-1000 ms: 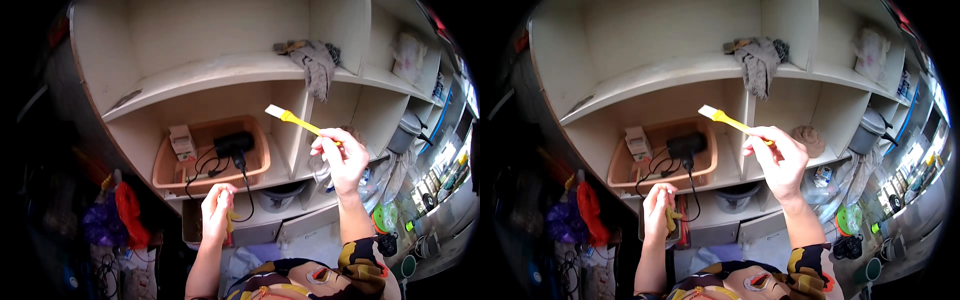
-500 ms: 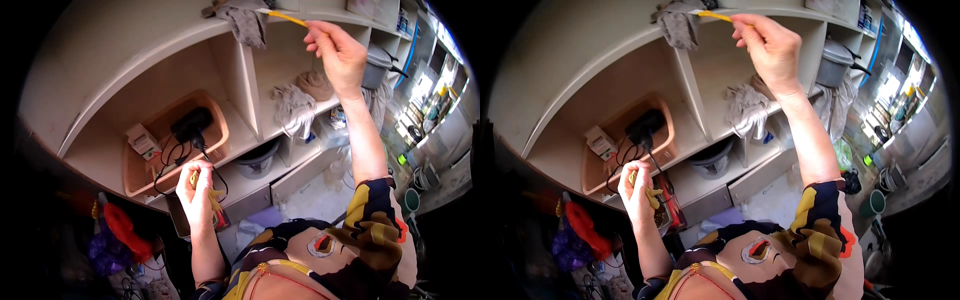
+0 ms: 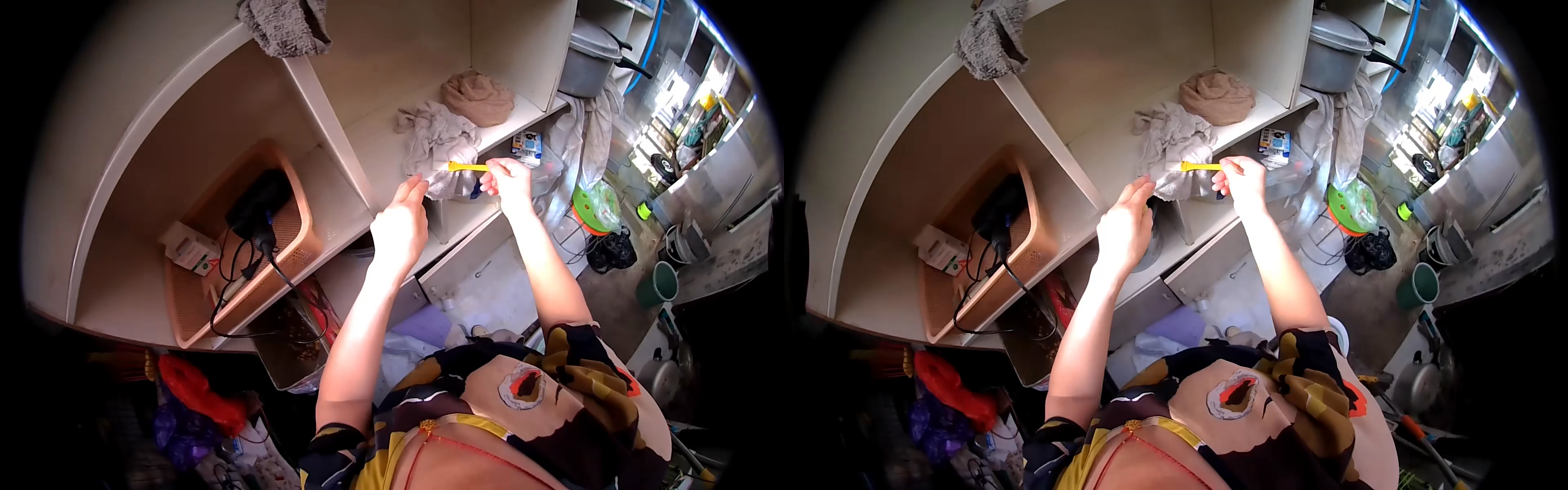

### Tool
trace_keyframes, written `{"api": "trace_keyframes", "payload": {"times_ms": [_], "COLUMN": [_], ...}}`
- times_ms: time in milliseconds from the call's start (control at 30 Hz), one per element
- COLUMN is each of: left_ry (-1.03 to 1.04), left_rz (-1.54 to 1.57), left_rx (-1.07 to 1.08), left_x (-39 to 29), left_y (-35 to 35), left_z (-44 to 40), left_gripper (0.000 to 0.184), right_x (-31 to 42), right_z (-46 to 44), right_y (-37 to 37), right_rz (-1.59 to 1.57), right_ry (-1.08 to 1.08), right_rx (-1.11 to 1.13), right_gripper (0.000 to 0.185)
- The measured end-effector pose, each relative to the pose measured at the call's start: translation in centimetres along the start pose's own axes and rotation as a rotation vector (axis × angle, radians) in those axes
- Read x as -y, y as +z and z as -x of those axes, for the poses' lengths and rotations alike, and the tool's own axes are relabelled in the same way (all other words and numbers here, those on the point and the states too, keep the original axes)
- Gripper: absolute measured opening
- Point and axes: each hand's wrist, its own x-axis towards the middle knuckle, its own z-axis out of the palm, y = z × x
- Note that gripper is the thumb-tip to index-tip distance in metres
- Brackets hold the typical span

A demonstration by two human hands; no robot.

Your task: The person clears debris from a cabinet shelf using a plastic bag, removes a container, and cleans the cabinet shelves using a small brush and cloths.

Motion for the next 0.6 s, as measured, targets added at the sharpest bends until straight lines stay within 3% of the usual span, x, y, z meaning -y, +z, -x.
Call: {"api": "trace_keyframes", "payload": {"times_ms": [67, 133, 300, 367, 400, 467, 533, 600], "left_ry": [0.016, -0.117, -0.118, -0.117, -0.121, -0.075, -0.108, -0.14], "left_rz": [-0.06, -0.078, 0.01, 0.027, 0.026, 0.003, 0.028, 0.057], "left_rx": [0.019, 0.086, 0.038, 0.035, 0.037, -0.035, -0.007, 0.022], "left_x": [0.7, 1.2, 1.5, 1.5, 1.5, 1.7, 1.5, 1.5], "left_y": [2.2, 3.2, 3.2, 3.3, 3.4, 3.7, 3.5, 3.3], "left_z": [-1.2, -2.0, -1.8, -1.8, -1.7, -1.8, -1.7, -1.6], "left_gripper": [0.036, 0.034, 0.036, 0.039, 0.039, 0.035, 0.037, 0.04], "right_x": [1.0, 1.3, 5.4, 6.7, 6.6, 6.2, 3.8, 3.0], "right_z": [-0.7, -1.9, -0.7, 1.1, 1.6, 1.8, 2.2, 4.0], "right_y": [-1.1, -3.3, -5.0, -2.9, -2.1, -1.0, -1.1, -1.3], "right_rz": [0.088, 0.158, 0.242, 0.198, 0.337, 0.629, 0.783, 0.755], "right_ry": [-0.074, -0.104, -0.225, -0.497, -0.636, -1.197, -1.184, -1.11], "right_rx": [-0.008, 0.002, -0.02, -0.061, -0.045, 0.133, 0.351, 0.406], "right_gripper": [0.013, 0.014, 0.015, 0.012, 0.01, 0.011, 0.015, 0.016]}}
